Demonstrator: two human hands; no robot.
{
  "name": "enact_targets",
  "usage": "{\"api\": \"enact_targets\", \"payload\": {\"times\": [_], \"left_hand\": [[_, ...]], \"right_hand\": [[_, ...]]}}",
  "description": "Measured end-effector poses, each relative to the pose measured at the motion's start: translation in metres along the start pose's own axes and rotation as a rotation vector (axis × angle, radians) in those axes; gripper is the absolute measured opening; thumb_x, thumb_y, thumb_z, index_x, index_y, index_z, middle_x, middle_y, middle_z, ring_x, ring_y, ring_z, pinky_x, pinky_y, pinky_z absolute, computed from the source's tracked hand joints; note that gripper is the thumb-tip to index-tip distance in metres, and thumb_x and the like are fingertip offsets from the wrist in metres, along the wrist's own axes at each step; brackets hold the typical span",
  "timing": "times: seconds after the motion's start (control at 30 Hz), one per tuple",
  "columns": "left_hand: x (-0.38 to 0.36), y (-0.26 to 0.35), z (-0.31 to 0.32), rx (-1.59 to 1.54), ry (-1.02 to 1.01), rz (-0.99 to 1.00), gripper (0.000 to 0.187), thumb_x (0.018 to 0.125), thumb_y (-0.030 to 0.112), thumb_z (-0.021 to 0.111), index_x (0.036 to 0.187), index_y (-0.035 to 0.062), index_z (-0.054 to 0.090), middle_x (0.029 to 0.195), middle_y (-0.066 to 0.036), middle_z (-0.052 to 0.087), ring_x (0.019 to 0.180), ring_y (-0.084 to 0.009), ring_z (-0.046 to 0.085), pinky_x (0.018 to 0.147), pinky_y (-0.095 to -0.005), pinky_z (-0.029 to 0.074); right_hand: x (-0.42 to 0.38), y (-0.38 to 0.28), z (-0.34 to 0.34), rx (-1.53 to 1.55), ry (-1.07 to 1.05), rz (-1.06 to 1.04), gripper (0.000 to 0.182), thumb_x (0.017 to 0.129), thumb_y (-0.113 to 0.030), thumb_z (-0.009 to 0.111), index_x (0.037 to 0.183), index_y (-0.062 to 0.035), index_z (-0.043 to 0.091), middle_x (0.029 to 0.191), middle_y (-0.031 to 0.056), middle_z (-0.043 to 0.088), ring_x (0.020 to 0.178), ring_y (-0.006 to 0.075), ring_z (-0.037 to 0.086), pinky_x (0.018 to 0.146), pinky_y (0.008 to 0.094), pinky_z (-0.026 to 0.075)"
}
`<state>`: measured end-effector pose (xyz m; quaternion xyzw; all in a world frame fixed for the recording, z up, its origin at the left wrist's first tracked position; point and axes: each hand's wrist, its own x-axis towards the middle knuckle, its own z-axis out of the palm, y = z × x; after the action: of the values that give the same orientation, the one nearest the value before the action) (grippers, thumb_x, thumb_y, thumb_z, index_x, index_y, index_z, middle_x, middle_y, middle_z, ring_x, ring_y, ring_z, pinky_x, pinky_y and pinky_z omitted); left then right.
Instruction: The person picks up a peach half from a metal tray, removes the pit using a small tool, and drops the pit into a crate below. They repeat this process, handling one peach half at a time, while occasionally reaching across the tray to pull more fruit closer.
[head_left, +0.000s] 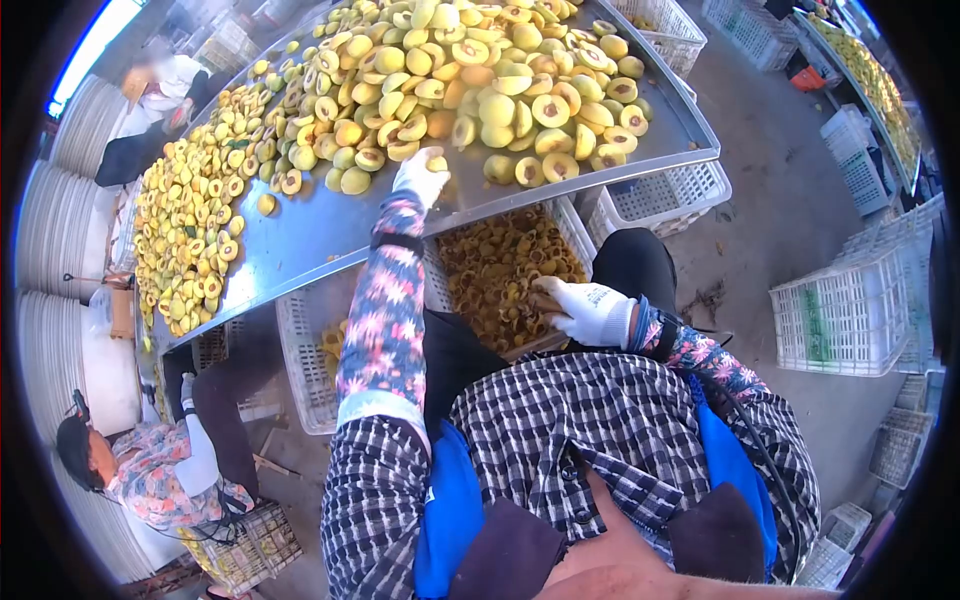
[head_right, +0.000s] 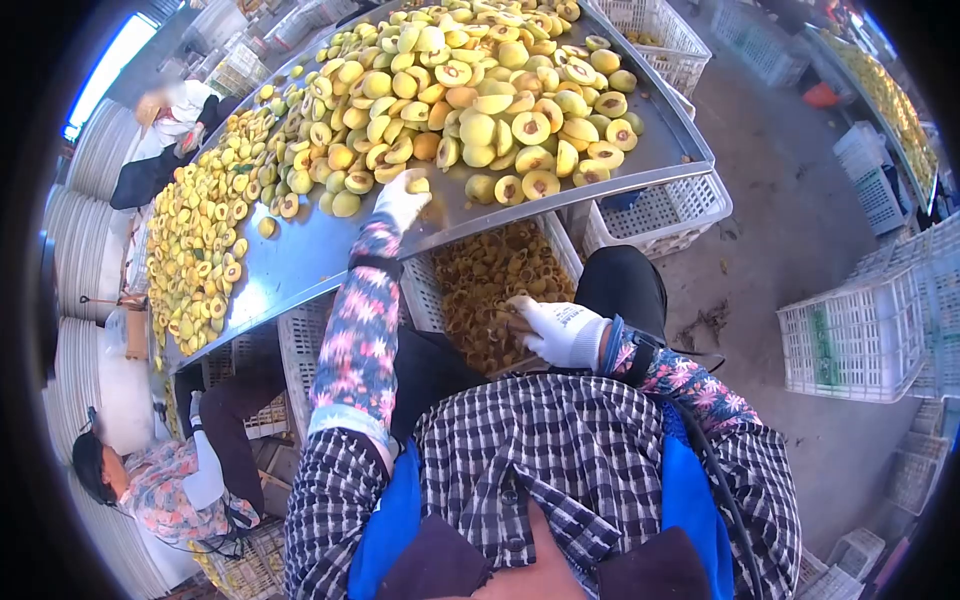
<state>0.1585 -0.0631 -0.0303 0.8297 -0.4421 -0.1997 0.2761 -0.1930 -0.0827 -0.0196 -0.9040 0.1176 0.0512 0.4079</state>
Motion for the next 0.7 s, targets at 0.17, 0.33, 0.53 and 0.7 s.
{"api": "enact_targets", "payload": {"times": [0.17,0.33,0.53,0.7], "left_hand": [[-0.07,0.025,-0.018,-1.776,-0.253,0.023,0.044,0.094,0.034,0.045,0.128,0.0068,0.051,0.122,-0.023,0.058,0.097,-0.0413,0.063,0.077,-0.0452,0.058],[-0.118,0.06,-0.001,-1.864,-0.205,0.059,0.05,0.097,0.046,0.042,0.127,0.0066,0.049,0.12,-0.022,0.059,0.096,-0.0347,0.065,0.075,-0.0434,0.059],[-0.138,0.099,0.015,-1.445,0.292,0.02,0.06,0.098,0.055,0.038,0.128,0.0035,0.046,0.11,-0.013,0.061,0.102,-0.0194,0.058,0.093,-0.0336,0.046],[-0.141,0.113,0.031,-1.477,0.432,0.1,0.057,0.097,0.054,0.042,0.127,0.0055,0.042,0.111,-0.012,0.057,0.092,-0.023,0.058,0.085,-0.0349,0.049]], "right_hand": [[0.016,-0.033,-0.033,0.234,0.291,-0.067,0.034,0.091,-0.024,0.057,0.116,-0.0017,0.05,0.085,0.0236,0.064,0.082,0.0396,0.065,0.072,0.0436,0.051],[0.058,-0.051,-0.038,0.125,0.584,-0.248,0.037,0.09,-0.022,0.06,0.117,-0.002,0.046,0.083,0.0225,0.063,0.078,0.0393,0.064,0.067,0.0433,0.051],[0.077,-0.059,-0.02,-0.044,0.802,-0.35,0.039,0.089,-0.021,0.062,0.117,-0.0001,0.044,0.081,0.0215,0.064,0.072,0.039,0.064,0.061,0.0439,0.052],[0.075,-0.062,-0.009,0.07,0.776,-0.302,0.04,0.088,-0.017,0.061,0.117,0.0031,0.043,0.077,0.0247,0.062,0.069,0.0415,0.063,0.059,0.0458,0.051]]}}
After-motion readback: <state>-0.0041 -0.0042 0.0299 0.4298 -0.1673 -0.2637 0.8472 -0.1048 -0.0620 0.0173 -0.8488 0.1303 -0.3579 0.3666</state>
